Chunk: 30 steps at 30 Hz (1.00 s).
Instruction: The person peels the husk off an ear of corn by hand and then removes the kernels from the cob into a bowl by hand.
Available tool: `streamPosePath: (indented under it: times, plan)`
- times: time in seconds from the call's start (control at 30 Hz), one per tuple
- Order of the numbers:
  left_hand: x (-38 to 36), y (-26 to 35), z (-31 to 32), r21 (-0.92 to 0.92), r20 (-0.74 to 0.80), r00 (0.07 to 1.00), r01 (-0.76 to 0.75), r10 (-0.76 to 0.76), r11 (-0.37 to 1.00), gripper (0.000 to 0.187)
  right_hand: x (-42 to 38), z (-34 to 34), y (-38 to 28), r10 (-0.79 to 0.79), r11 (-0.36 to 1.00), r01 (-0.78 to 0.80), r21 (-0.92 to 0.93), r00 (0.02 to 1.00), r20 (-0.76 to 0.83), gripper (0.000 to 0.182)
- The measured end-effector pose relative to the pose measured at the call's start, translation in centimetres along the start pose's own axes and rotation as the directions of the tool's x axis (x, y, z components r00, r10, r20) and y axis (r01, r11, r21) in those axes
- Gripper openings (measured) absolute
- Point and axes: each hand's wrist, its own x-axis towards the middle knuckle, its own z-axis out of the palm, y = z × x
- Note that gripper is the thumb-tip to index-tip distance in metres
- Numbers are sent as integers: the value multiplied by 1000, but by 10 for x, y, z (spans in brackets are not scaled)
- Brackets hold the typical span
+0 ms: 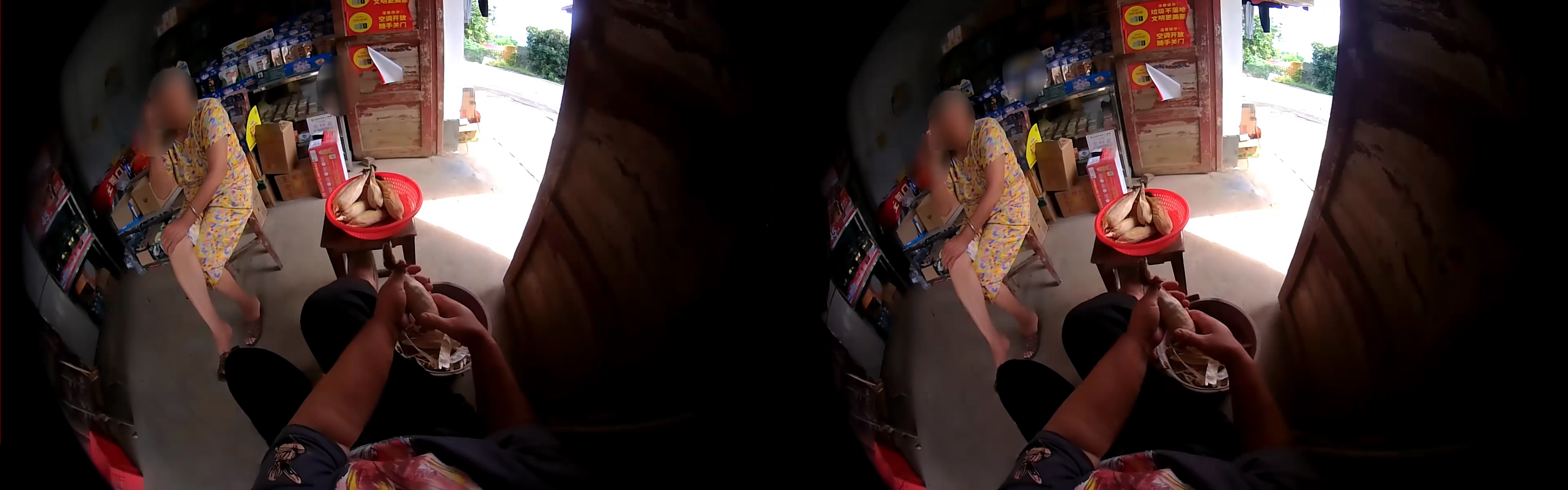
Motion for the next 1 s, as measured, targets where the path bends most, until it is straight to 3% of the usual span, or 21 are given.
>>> streamPosePath:
  times: [0.03,0.1,0.13,0.17,0.23,0.27,0.3,0.37,0.4,0.47,0.5,0.57,0.7,0.73,0.87,0.93,1.0]
  plan:
    - [0,0,1,13,3,1000,0,0,1000,46,0,0,1,-11,1000,11,7,1000,-5,54]
    - [-2,2,4,-67,-19,999,-49,48,997,41,-3,3,-4,51,962,-27,270,995,-83,53]
    - [-12,8,14,-116,-25,1000,-10,7,993,33,0,4,-4,42,962,-17,274,995,-87,53]
    - [-9,8,11,-111,-21,1000,-8,5,994,33,1,3,-3,48,888,-22,460,998,-45,51]
    - [0,0,-7,68,15,999,49,-50,996,31,-1,0,2,44,639,-57,768,998,37,52]
    - [6,-3,-18,32,194,976,90,-95,995,28,2,-3,11,27,622,-45,781,999,35,54]
    - [2,-3,-12,32,195,976,94,-98,995,28,0,-1,9,30,622,-43,782,999,32,54]
    - [-5,2,-2,204,257,961,48,-101,978,26,1,4,1,47,636,-29,771,999,-2,52]
    - [-2,1,-4,205,256,962,45,-98,978,26,3,0,6,45,637,-29,771,999,1,52]
    - [5,-4,-11,141,267,963,-1,-37,990,24,4,-13,19,55,901,12,434,988,-142,44]
    - [0,-1,-5,142,269,962,-1,-37,990,24,5,-14,19,54,901,14,434,988,-143,44]
    - [-13,7,8,139,112,993,28,-44,990,24,5,-15,18,-150,988,153,-32,875,-460,34]
    - [-12,5,6,217,164,979,80,-117,973,30,-6,-12,-12,-195,978,205,-35,847,-494,22]
    - [-8,2,3,249,197,969,97,-149,963,31,-8,-9,-20,-213,977,182,-111,858,-468,20]
    - [0,-2,-2,270,279,944,101,-178,958,35,-2,-23,5,-181,982,185,-37,870,-459,28]
    - [-3,-1,-1,309,252,951,94,-177,946,36,-5,-22,1,-91,989,133,71,902,-422,30]
    - [-8,0,4,347,225,958,92,-178,933,38,-6,-19,-7,-142,988,155,-1,902,-407,31]
